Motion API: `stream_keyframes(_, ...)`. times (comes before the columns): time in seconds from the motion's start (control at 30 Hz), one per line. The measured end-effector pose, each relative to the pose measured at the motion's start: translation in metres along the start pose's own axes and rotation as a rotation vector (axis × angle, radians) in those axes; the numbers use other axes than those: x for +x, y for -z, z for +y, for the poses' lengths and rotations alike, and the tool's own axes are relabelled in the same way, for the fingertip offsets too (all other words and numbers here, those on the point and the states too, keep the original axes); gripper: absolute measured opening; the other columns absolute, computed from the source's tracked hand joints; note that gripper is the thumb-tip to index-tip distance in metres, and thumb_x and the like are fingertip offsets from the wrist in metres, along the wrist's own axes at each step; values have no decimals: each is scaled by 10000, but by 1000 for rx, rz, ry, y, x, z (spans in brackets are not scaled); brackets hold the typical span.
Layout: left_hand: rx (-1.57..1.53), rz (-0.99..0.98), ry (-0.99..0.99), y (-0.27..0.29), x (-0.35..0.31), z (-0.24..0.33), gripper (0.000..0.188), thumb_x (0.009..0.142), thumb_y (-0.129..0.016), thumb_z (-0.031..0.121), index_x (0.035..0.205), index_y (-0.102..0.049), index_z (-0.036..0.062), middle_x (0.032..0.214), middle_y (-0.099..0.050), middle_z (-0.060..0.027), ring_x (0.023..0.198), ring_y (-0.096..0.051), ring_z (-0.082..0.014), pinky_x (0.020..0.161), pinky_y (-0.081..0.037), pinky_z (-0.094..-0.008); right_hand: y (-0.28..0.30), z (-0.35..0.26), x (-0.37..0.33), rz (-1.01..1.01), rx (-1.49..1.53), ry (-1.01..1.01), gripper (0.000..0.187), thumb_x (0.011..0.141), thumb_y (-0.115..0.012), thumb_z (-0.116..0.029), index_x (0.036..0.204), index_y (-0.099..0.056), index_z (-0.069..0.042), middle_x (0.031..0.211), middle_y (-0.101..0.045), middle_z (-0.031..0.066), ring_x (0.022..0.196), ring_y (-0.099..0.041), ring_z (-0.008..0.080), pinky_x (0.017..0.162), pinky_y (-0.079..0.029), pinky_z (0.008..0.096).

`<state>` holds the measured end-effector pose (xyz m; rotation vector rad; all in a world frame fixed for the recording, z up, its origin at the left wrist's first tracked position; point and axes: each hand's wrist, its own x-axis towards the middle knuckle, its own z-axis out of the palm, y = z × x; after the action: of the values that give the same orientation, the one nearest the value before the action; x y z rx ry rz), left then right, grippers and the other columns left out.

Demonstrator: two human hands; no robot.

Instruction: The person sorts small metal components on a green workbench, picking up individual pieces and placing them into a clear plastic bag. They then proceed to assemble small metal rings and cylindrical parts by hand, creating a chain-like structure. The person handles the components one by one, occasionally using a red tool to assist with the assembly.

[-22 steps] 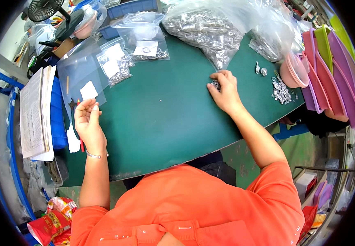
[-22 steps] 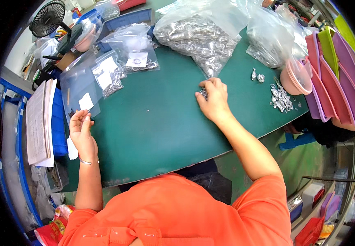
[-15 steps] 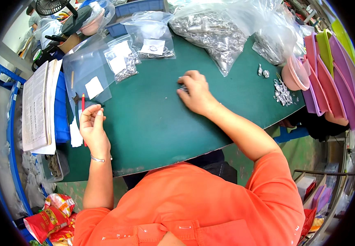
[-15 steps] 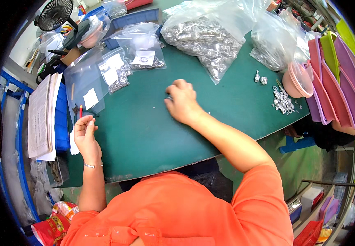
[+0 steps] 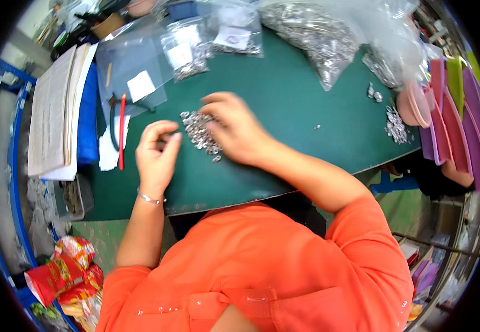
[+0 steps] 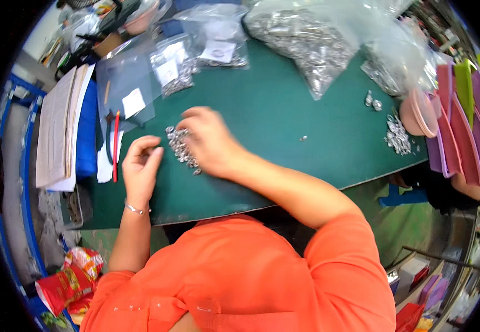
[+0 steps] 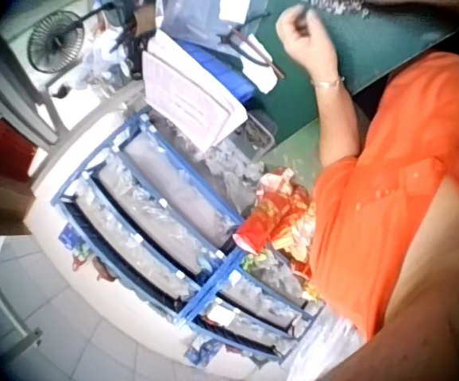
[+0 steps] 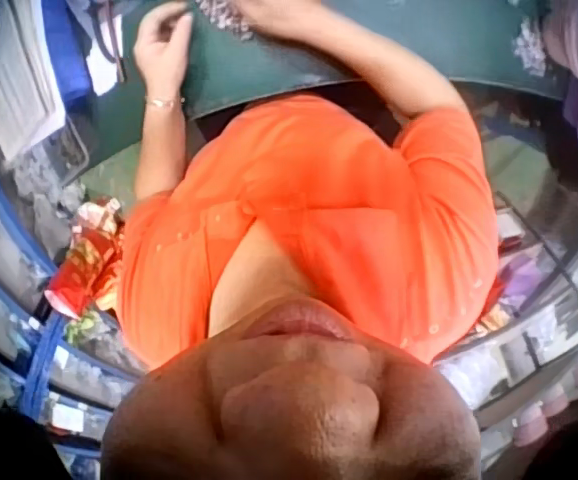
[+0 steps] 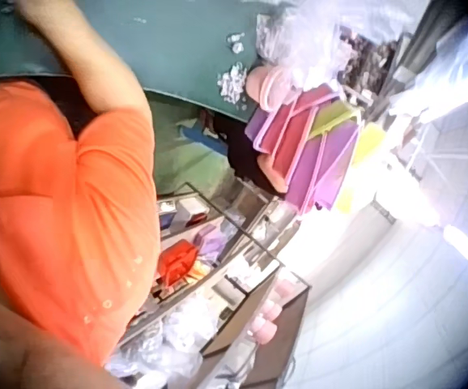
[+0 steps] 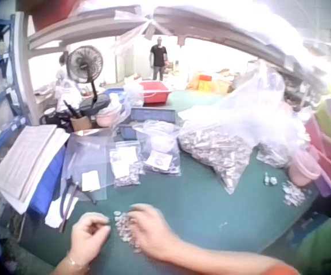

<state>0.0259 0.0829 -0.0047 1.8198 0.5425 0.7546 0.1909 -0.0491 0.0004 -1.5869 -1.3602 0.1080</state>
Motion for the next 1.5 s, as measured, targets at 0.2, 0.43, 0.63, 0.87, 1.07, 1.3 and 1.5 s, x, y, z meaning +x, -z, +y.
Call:
stream_keyframes(0.2,486,-352,-322,-23,-1,28,386,717,-819,130,1072,-673,99,1212,-530,-137,998,-602,-298,850,-507,-378,72,-15,-42,-113,-192,-169,235,829,-596,33,1055,-638,-18,1147,-603,150,1068,-566,348,941,-449,416)
stream_keyframes(0.43,547,-154,-423,-27,27,17,218,761,-743,-3,943,-628,30,1050,-559,-130,844,-620,-301,733,-515,-357,40,-34,-65,-128,-129,-83,264,820,-620,53,1076,-642,-9,1115,-627,161,1029,-597,345,886,-486,392)
stream_keyframes(0.63,396,-216,-337,-25,-4,28,144,800,-720,4,922,-643,12,945,-585,-115,780,-613,-254,679,-507,-323,45,-28,-70,-76,-222,-159,165,799,-694,-5,960,-666,-26,984,-627,108,869,-591,293,779,-474,369)
stream_keyframes(0.87,463,-270,-317,-39,-22,31,234,734,-780,70,924,-649,32,904,-580,-102,819,-592,-284,697,-489,-362,30,-25,-67,-57,-302,-126,192,756,-753,-70,934,-681,-55,907,-594,78,834,-556,268,737,-429,374)
stream_keyframes(1.07,437,-278,-321,-38,-23,27,176,749,-755,40,892,-652,28,879,-579,-94,803,-592,-282,688,-484,-364,28,-23,-69,-47,-317,-114,172,756,-748,-50,913,-679,-66,910,-596,68,844,-555,266,733,-424,371)
stream_keyframes(1.3,391,-269,-338,-38,-22,24,130,760,-745,29,858,-660,26,856,-588,-91,784,-593,-275,684,-482,-362,29,-24,-68,-46,-327,-115,136,777,-733,-46,900,-681,-70,910,-600,61,826,-552,262,724,-420,370)
stream_keyframes(1.5,390,-259,-337,-39,-22,24,146,759,-755,45,874,-668,31,855,-587,-86,783,-592,-271,679,-483,-361,30,-22,-69,-40,-297,-146,108,795,-724,-49,893,-685,-72,889,-600,54,807,-547,259,716,-417,370)
